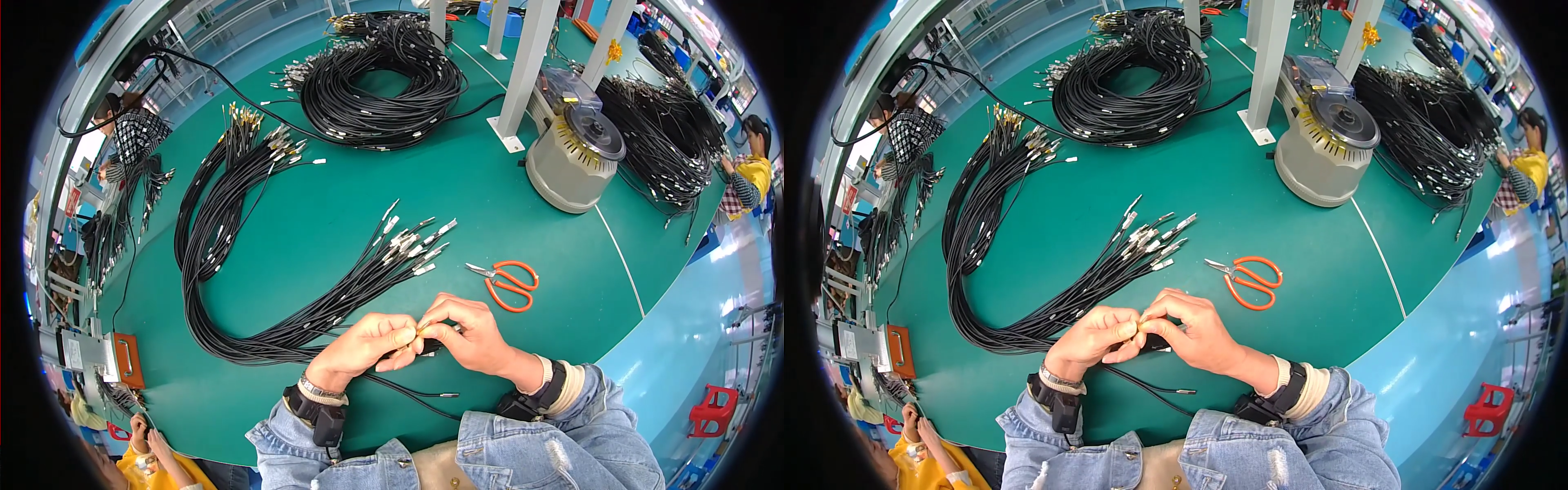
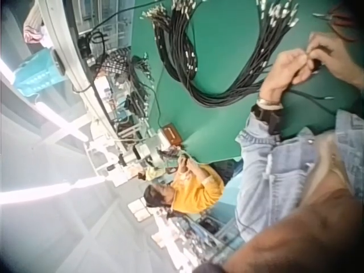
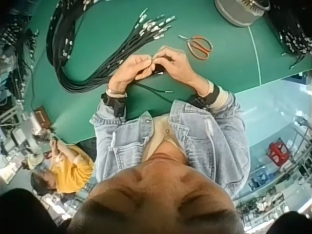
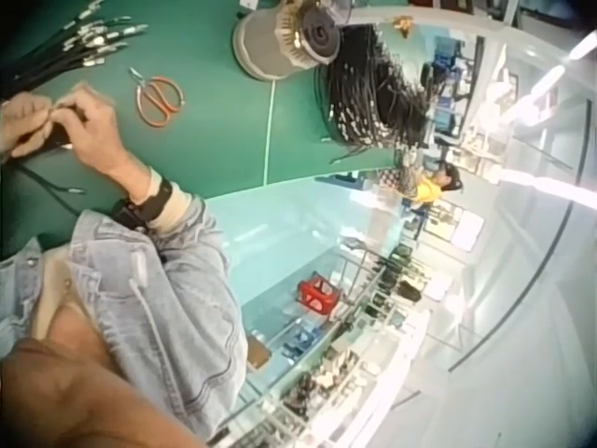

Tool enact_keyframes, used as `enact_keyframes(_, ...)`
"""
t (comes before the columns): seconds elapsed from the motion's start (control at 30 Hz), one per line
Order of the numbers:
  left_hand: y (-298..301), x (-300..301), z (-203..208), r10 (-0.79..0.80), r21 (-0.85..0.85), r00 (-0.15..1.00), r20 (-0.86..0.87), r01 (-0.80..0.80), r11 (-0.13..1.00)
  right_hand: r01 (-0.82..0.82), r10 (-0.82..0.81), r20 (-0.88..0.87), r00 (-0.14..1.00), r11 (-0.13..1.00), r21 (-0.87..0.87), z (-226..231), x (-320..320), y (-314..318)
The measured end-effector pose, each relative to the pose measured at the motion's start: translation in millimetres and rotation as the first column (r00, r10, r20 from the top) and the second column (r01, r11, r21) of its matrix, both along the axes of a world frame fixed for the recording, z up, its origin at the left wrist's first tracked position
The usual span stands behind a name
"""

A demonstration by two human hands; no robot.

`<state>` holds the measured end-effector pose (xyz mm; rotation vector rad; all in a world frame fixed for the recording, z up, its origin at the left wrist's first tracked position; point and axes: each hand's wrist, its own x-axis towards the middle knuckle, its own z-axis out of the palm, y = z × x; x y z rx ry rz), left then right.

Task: The person picks up a cable, slides a yellow sleeve onto the connector, and presses it into place by hand before using shears to trim the end.

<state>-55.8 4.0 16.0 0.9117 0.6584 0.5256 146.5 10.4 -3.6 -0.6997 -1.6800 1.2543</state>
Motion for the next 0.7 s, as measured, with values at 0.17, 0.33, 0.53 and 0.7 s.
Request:
enact_keyframes(0.17, 0, 1, 3, 0.054, 0.054, 0.999, -0.004, -0.054, 0.997, -0.023, 0.026, 0.047, 0.999, 0.998, -0.064, 9, 6, 9)
enact_keyframes(0.33, -8, 15, 8, 0.245, 0.262, 0.954, -0.171, -0.196, 0.945, 0.017, -0.061, -0.146, 0.987, 0.958, -0.285, 14, 9, 2)
enact_keyframes(0.53, -17, 36, 8, 0.587, 0.742, 0.755, -0.292, -0.208, 0.637, -0.087, 0.025, -0.195, 0.980, 0.944, -0.319, 6, 14, 6)
enact_keyframes(0.7, -18, 35, -4, 0.762, 0.977, 0.614, -0.205, 0.079, 0.199, -0.083, -0.008, -0.199, 0.980, 0.892, -0.444, 9, 12, 4)
